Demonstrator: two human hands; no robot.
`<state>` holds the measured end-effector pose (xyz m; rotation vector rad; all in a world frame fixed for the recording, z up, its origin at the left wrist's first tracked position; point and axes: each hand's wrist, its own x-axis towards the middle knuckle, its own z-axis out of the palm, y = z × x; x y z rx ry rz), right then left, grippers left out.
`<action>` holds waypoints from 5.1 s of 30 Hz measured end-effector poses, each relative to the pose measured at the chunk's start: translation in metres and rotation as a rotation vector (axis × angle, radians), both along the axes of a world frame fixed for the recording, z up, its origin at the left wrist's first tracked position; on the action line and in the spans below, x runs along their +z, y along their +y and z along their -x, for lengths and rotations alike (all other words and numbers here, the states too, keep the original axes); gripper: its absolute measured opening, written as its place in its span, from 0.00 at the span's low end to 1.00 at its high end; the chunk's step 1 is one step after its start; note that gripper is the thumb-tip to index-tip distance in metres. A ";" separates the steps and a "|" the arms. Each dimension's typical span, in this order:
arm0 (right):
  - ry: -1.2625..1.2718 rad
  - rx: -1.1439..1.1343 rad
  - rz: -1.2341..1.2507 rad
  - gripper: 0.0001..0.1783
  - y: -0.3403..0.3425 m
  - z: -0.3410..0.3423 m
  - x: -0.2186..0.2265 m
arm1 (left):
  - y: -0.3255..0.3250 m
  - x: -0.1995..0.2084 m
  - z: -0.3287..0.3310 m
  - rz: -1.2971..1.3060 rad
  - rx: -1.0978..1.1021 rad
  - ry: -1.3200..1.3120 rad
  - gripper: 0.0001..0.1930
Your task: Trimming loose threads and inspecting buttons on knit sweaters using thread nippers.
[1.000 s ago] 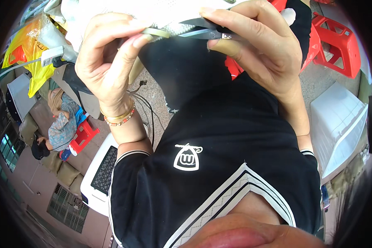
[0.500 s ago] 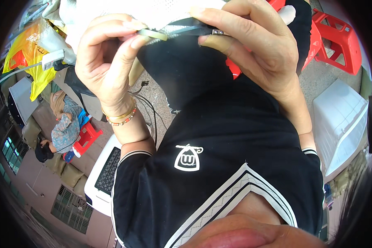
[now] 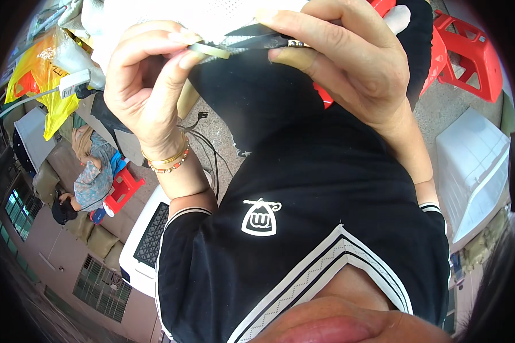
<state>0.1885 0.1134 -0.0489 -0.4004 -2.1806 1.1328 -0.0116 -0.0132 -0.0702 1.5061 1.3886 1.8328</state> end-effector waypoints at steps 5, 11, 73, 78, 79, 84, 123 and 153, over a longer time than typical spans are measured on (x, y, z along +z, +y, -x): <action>-0.025 0.010 -0.115 0.25 0.000 -0.002 0.000 | 0.001 0.000 -0.001 -0.011 -0.005 -0.017 0.11; -0.017 0.020 -0.061 0.24 0.000 -0.002 -0.005 | 0.000 -0.002 -0.001 -0.014 -0.004 -0.014 0.11; 0.052 0.016 -0.005 0.23 -0.005 0.003 0.001 | 0.001 -0.003 -0.004 -0.060 0.033 0.030 0.09; 0.166 -0.037 0.037 0.23 0.011 -0.008 -0.013 | -0.035 0.014 0.017 0.127 -0.042 0.042 0.09; 0.212 -0.041 0.003 0.24 0.014 -0.009 -0.015 | -0.044 0.023 0.022 0.181 -0.051 0.041 0.08; 0.015 -0.075 0.342 0.25 0.007 -0.019 0.003 | -0.074 0.032 0.052 0.483 0.012 0.119 0.08; 0.136 0.025 0.180 0.23 -0.002 -0.024 -0.011 | 0.001 0.034 -0.047 0.169 0.318 0.512 0.09; 0.132 0.111 0.205 0.16 -0.004 -0.015 -0.022 | -0.010 0.044 -0.035 0.324 0.115 0.439 0.10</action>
